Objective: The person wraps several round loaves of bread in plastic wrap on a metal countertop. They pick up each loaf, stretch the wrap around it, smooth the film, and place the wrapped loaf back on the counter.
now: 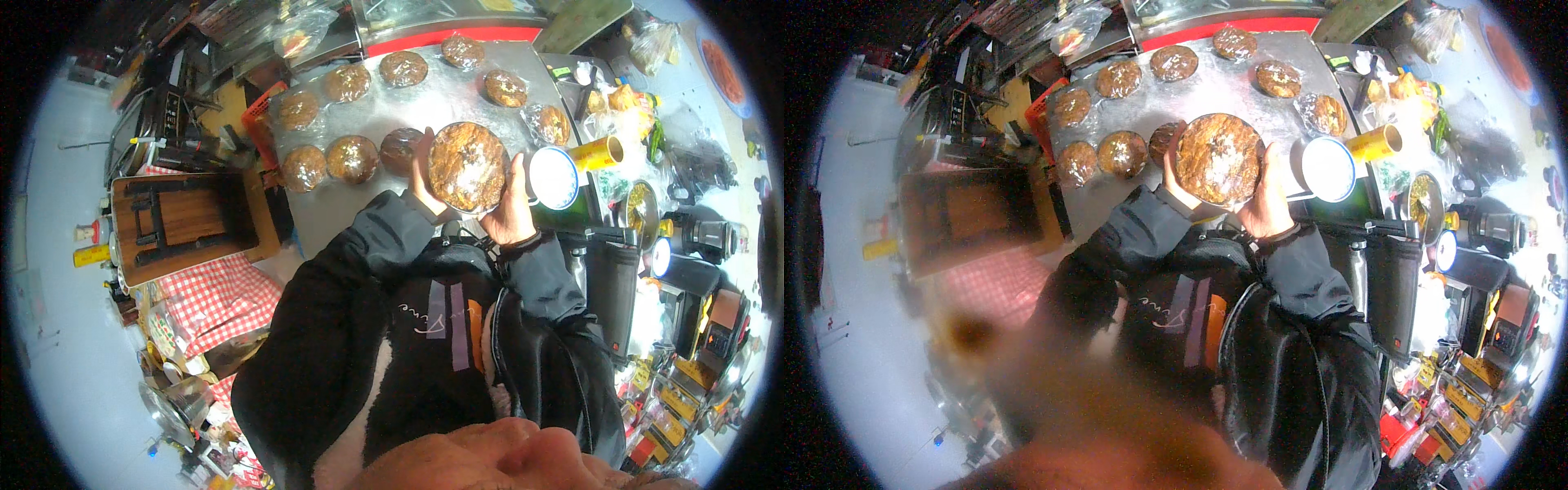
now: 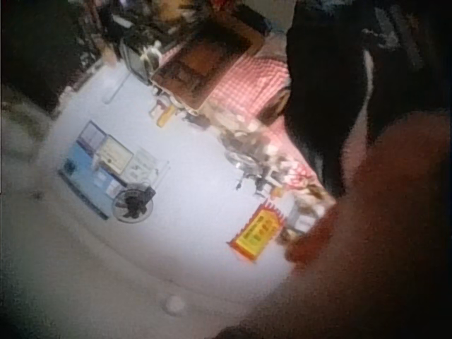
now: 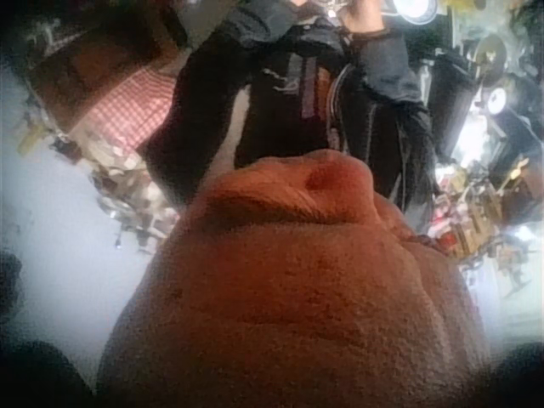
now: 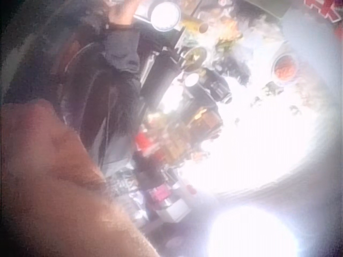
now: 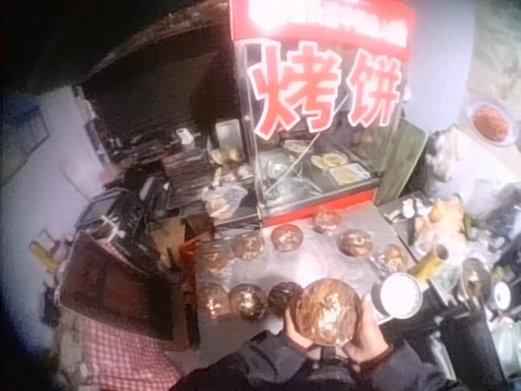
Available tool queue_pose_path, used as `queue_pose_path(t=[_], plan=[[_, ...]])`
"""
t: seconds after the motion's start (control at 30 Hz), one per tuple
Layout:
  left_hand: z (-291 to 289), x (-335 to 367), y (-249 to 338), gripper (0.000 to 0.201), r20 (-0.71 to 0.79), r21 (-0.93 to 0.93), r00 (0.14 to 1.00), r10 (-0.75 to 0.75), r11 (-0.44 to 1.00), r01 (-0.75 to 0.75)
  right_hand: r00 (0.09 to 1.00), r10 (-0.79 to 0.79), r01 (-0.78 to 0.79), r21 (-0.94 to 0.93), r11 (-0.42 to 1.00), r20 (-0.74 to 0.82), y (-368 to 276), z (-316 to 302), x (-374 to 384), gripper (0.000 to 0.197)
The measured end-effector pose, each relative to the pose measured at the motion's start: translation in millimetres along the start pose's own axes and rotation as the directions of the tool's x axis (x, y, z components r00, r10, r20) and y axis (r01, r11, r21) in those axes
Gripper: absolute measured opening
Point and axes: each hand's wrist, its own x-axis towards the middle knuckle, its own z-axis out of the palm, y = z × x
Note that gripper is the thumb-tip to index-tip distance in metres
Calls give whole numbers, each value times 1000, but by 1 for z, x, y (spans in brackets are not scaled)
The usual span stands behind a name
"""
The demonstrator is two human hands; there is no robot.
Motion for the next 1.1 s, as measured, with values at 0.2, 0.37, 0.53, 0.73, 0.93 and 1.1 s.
queue_pose_path(t=[0.2, 0.37, 0.53, 0.73, 0.93, 1.1], plan=[[-55, 45, -15, 64, -99, 58, 995, 8, 998, -2, 994, 108, -108, 9, 994, -16, -18, -54, 29, 81], [-112, 30, -21, 69, -497, 270, 866, -56, 938, 216, 967, 127, -165, -165, 972, -219, -35, -124, 65, 73], [-122, 17, -23, 69, -379, 289, 922, -81, 936, 201, 912, 200, -286, -204, 936, -359, -29, -195, 113, 70], [-121, 5, -32, 62, -452, 252, 892, -18, 956, 147, 928, 253, -329, -280, 902, -275, -11, -245, 166, 67], [-129, -28, -34, 59, -506, 221, 859, 77, 974, 43, 920, 213, -327, -350, 877, -328, -5, -229, 201, 65], [-139, -52, -28, 58, -491, 230, 863, 121, 973, -6, 955, 98, -225, -470, 854, -279, 4, -217, 229, 62]])
